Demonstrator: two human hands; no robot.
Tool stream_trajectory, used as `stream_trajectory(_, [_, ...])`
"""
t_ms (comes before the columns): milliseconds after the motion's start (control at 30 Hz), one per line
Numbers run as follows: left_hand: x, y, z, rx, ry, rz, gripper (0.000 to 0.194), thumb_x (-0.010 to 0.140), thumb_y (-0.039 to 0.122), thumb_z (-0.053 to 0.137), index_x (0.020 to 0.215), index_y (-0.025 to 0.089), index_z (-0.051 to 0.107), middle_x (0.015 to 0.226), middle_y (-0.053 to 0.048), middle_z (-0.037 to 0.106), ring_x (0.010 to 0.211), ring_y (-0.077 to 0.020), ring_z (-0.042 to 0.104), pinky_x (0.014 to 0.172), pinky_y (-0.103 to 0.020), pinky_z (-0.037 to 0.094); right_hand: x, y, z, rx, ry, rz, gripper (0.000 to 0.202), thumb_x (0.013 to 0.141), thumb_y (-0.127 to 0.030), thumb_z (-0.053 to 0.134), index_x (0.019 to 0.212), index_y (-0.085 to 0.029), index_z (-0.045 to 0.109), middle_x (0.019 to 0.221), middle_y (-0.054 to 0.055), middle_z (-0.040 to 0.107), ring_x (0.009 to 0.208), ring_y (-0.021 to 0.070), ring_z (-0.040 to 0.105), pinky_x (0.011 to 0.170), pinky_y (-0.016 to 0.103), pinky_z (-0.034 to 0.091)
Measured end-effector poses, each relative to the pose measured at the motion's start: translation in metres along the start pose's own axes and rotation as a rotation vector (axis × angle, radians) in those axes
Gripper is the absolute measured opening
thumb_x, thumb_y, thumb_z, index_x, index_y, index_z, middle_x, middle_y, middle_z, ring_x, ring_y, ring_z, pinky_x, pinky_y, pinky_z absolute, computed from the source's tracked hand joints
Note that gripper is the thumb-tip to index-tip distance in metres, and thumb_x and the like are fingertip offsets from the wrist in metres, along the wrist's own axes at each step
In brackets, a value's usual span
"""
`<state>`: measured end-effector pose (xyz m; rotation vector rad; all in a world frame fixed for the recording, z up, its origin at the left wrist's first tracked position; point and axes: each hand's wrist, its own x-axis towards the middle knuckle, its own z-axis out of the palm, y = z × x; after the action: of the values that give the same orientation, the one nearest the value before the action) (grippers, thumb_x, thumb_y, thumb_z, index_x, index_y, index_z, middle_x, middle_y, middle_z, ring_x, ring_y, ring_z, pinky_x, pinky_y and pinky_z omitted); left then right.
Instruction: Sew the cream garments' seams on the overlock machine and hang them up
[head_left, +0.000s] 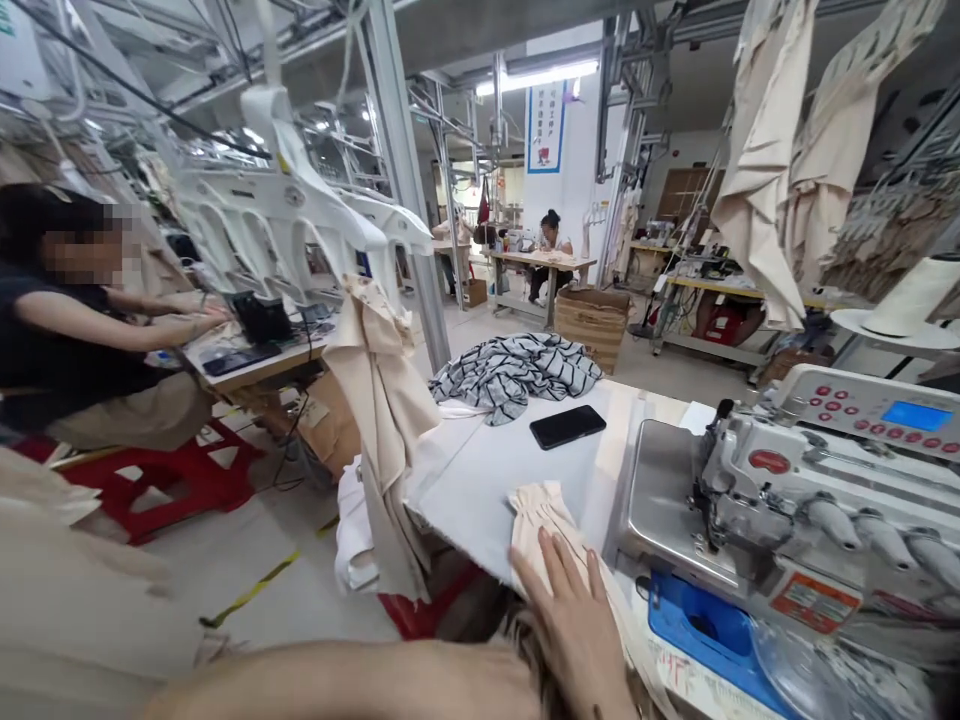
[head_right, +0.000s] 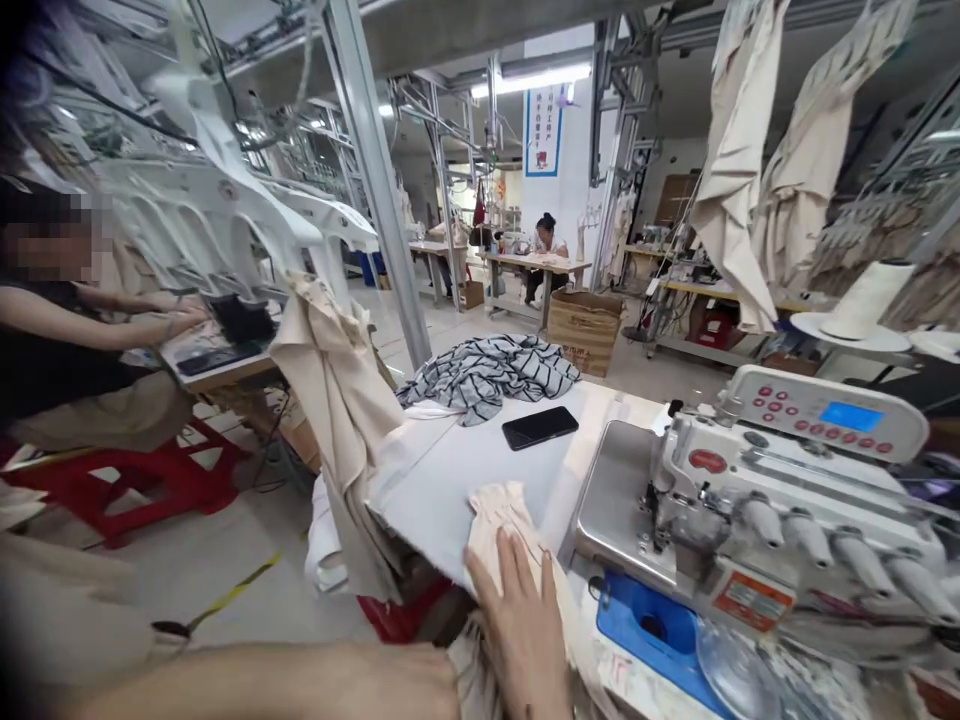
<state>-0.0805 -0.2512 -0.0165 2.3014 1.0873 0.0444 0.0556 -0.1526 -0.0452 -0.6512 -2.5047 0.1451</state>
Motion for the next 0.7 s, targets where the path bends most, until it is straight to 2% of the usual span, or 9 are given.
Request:
stream_trajectory(67, [-0.008,-0.02,-0.033,-0.225,0.215,-0.073,0.007,0.078,0.019,0.074,0.071,0.021,0.074,0.061,0.002,0.072,0.056,-0.0143,0.065,0.054,-0.022,0.043,-0.001,0.002,0.009,-0.07,-0.162,-0.038,0.08,0.071,-0.003,0.081,0.143,-0.026,0.057,0.147,0.022,0.053,0.131,0.0433,0.055,0.101,0.069,0.049])
stream_trajectory(100, [-0.009,-0.036,-0.051,-0.322,0.331,-0.134,0.009,0.082,0.023,0.071,0.076,0.021,0.076,0.065,0.002,0.073,0.059,-0.0134,0.065,0.058,-0.02,0.044,-0.002,0.005,0.01,-0.061,-0.226,-0.051,0.079,0.073,-0.005,0.08,0.145,-0.025,0.055,0.151,0.022,0.049,0.135,0.0422,0.052,0.104,0.069,0.047])
stream_trajectory(200, [0.005,-0.096,-0.095,-0.41,0.55,-0.304,0.028,0.094,0.032,0.055,0.092,0.015,0.077,0.089,-0.006,0.077,0.081,-0.0175,0.068,0.07,-0.022,0.046,-0.005,0.013,0.001,0.128,-0.279,-0.077,0.05,0.089,-0.015,0.07,0.136,-0.027,0.063,0.146,0.015,0.057,0.134,0.0344,0.055,0.109,0.065,0.044])
stream_trajectory(267, [0.026,-0.132,-0.111,-0.434,0.561,-0.334,0.033,0.093,0.036,0.055,0.1,0.011,0.076,0.099,-0.01,0.076,0.09,-0.0201,0.066,0.072,-0.023,0.046,-0.006,0.018,-0.005,0.269,-0.225,-0.082,0.034,0.095,-0.016,0.062,0.127,-0.026,0.068,0.135,0.009,0.068,0.126,0.0291,0.063,0.109,0.06,0.047])
stream_trajectory(333, [0.047,-0.155,-0.118,-0.479,0.477,-0.305,0.033,0.086,0.039,0.066,0.097,0.01,0.076,0.094,-0.01,0.076,0.087,-0.0199,0.065,0.07,-0.022,0.046,-0.007,0.022,-0.008,0.403,-0.118,-0.08,0.03,0.097,-0.013,0.055,0.121,-0.023,0.07,0.12,0.007,0.076,0.113,0.0234,0.071,0.105,0.048,0.055])
stream_trajectory(433, [0.066,-0.167,-0.114,-0.548,0.317,-0.218,0.035,0.075,0.043,0.078,0.088,0.01,0.078,0.084,-0.007,0.074,0.079,-0.0183,0.065,0.068,-0.023,0.047,-0.01,0.023,-0.008,0.523,0.102,-0.039,0.028,0.098,-0.01,0.051,0.115,-0.02,0.07,0.103,0.007,0.079,0.095,0.0177,0.075,0.09,0.03,0.061])
stream_trajectory(500, [0.068,-0.168,-0.108,-0.562,0.287,-0.185,0.039,0.07,0.048,0.081,0.079,0.01,0.077,0.077,-0.006,0.07,0.075,-0.0178,0.064,0.067,-0.023,0.048,-0.012,0.023,-0.005,0.513,0.226,0.022,0.023,0.097,-0.01,0.052,0.107,-0.019,0.07,0.095,0.007,0.077,0.087,0.0166,0.074,0.079,0.026,0.061])
stream_trajectory(600, [0.063,-0.161,-0.1,-0.529,0.39,-0.181,0.042,0.07,0.051,0.081,0.069,0.01,0.072,0.073,-0.005,0.064,0.072,-0.0167,0.061,0.066,-0.024,0.047,-0.015,0.021,0.002,0.427,0.345,0.144,0.019,0.098,-0.008,0.052,0.097,-0.018,0.068,0.088,0.007,0.071,0.08,0.0174,0.069,0.075,0.029,0.058])
stream_trajectory(700, [0.057,-0.14,-0.097,-0.456,0.583,-0.167,0.037,0.086,0.046,0.067,0.077,0.011,0.069,0.086,-0.009,0.067,0.083,-0.0179,0.064,0.075,-0.026,0.05,-0.021,0.019,0.007,0.346,0.429,0.271,0.016,0.1,-0.01,0.052,0.102,-0.017,0.067,0.097,0.011,0.069,0.09,0.0206,0.068,0.081,0.033,0.055])
